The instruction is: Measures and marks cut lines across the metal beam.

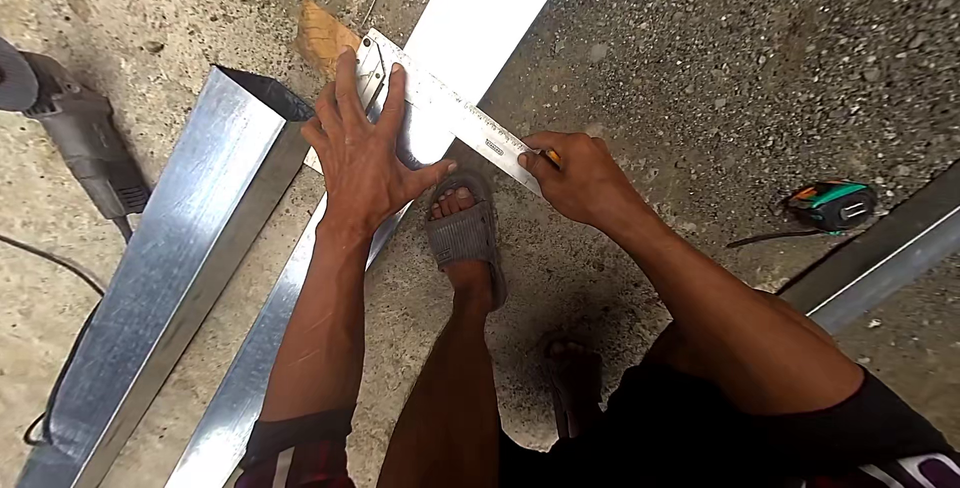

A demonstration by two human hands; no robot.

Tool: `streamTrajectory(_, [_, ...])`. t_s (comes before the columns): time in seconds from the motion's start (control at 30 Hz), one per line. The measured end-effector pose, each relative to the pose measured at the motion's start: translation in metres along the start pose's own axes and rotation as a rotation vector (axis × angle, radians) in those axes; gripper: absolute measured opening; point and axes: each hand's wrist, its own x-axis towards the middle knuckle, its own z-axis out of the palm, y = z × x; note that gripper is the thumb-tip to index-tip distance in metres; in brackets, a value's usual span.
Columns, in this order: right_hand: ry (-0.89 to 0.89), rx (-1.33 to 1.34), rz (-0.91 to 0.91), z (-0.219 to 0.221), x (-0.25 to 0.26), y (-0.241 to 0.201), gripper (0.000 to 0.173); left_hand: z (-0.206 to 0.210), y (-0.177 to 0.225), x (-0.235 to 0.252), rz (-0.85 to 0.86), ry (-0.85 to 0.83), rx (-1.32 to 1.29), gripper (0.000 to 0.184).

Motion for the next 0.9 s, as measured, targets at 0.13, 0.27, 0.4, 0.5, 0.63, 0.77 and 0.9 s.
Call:
streamTrajectory(0.13, [0.015,0.011,-0.019,0.0005,0.0012,0.0027,0.030,-0.0008,0.0015,0.0010,-0.013,0.002,-0.020,0.120])
streamTrajectory(0.27, [0.016,0.007,-0.019,-0.0013,0.0022,0.0023,0.029,-0.0028,0.0028,0.0033,-0.016,-0.014,-0.011,0.122])
streamTrajectory(0.4, [0.022,0.002,-0.020,-0.0011,0.0024,0.0023,0.029,-0.0019,0.0024,0.0031,-0.015,-0.002,-0.010,0.121])
streamTrajectory(0.5, [0.019,0.008,-0.020,-0.0014,0.0021,0.0023,0.029,-0.0025,0.0026,0.0031,-0.013,-0.005,-0.013,0.121])
streamTrajectory(0.63, [0.043,0.004,-0.034,0.0000,0.0009,0.0026,0.029,-0.0013,0.0018,0.0030,-0.011,-0.001,-0.014,0.122])
streamTrajectory(0.77, [0.055,-0.003,-0.025,-0.0003,0.0005,0.0012,0.029,-0.0006,0.0012,0.0036,-0.008,0.006,-0.017,0.124])
streamTrajectory(0.9, [0.046,0.000,-0.036,-0.0008,0.0020,0.0026,0.029,-0.0012,0.0013,0.0036,-0.006,0.002,-0.011,0.125])
